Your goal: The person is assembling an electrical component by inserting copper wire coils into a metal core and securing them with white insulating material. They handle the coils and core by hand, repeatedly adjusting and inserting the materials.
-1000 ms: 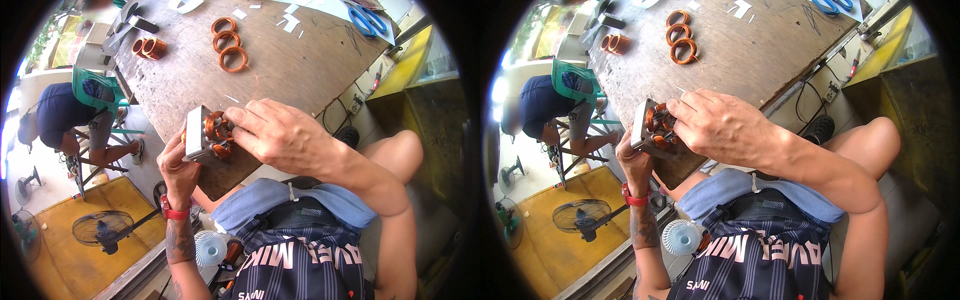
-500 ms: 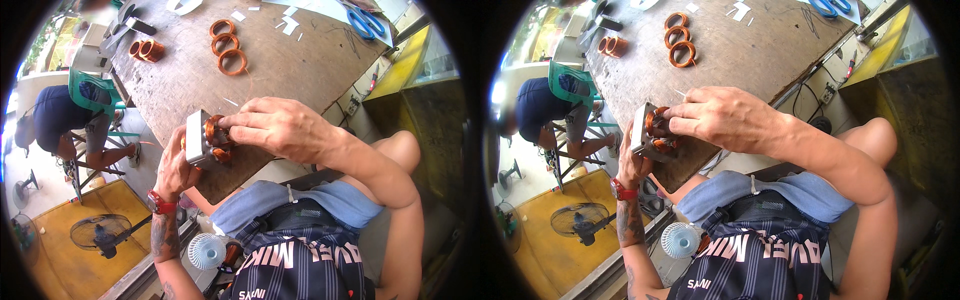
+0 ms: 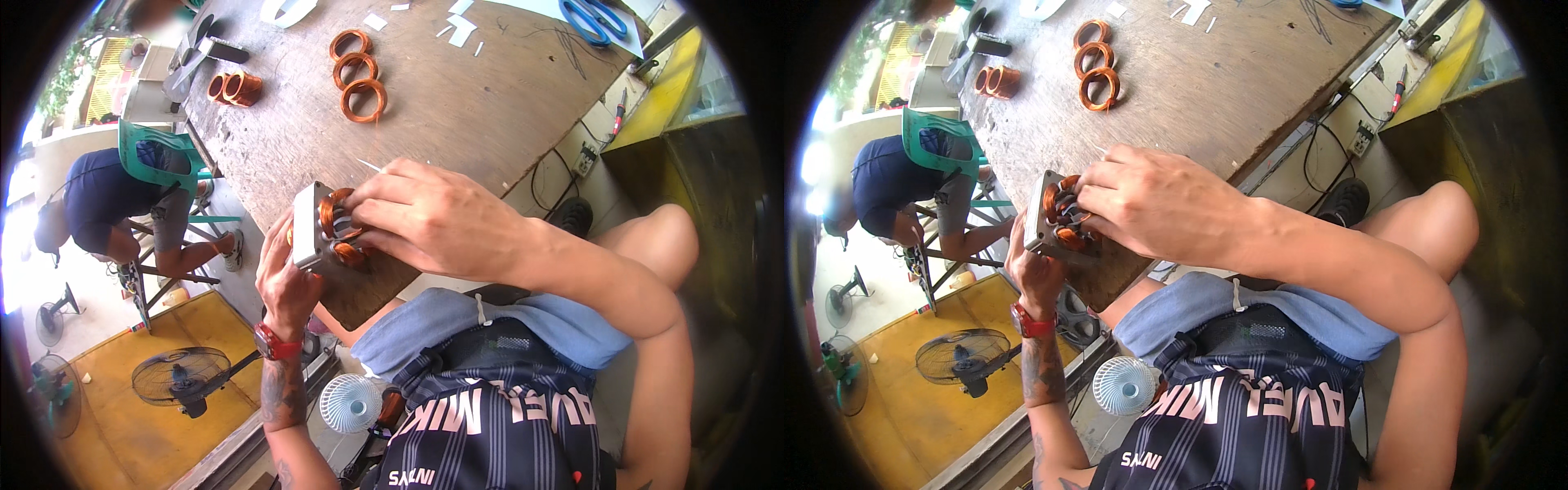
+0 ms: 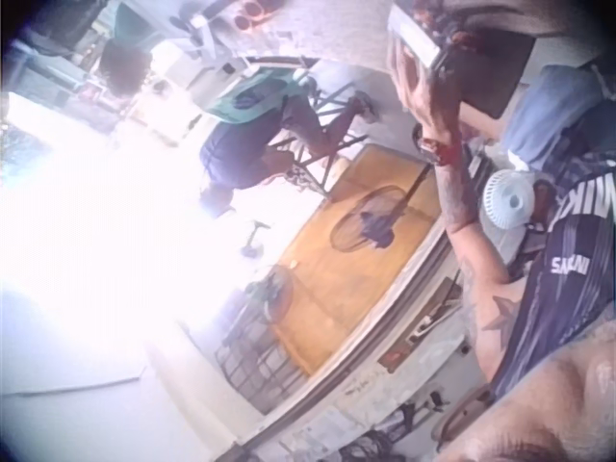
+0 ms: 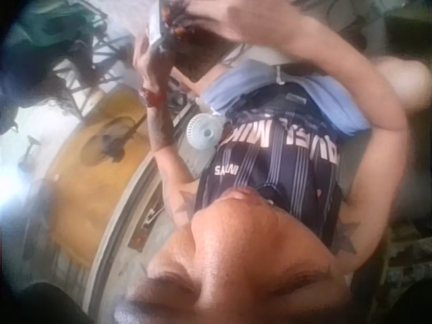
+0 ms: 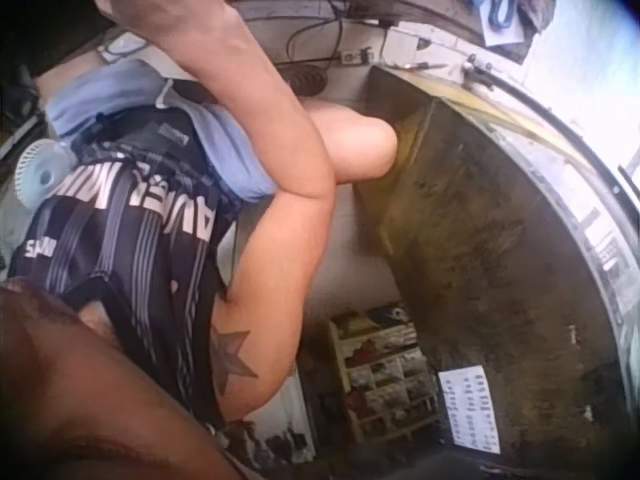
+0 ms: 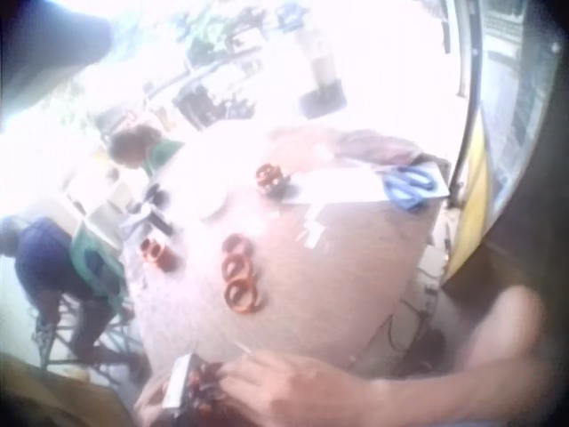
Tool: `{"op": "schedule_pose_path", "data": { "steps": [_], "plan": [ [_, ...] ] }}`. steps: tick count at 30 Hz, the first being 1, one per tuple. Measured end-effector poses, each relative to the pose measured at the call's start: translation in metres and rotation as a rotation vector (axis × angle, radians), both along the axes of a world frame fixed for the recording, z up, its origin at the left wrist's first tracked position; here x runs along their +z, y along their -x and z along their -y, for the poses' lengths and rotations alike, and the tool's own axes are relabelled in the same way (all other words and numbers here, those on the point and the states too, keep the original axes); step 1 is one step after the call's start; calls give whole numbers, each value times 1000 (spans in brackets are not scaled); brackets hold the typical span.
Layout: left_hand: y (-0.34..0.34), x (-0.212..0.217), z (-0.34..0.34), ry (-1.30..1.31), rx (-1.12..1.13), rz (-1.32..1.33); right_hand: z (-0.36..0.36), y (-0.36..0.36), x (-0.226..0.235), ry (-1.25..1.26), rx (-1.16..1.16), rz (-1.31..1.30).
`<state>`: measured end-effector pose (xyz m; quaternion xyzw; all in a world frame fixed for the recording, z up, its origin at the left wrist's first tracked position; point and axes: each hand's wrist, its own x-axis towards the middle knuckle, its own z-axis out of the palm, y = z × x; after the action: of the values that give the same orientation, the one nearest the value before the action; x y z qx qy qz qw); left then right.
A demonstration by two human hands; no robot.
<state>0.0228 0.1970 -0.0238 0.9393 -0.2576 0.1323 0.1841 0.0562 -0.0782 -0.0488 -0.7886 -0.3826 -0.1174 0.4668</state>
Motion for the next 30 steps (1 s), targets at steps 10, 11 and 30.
{"op": "schedule_pose_path", "data": {
  "steps": [10, 11, 30],
  "plan": [
    [23, 16, 29, 78, 229, -109, -11, 8, 20, 175, -80, 109],
    [23, 14, 28, 68, 234, -92, -11, 9, 19, 201, -83, 112],
    [16, 5, 18, 223, 172, -160, -15, 4, 6, 75, -110, 166]
  ]
}}
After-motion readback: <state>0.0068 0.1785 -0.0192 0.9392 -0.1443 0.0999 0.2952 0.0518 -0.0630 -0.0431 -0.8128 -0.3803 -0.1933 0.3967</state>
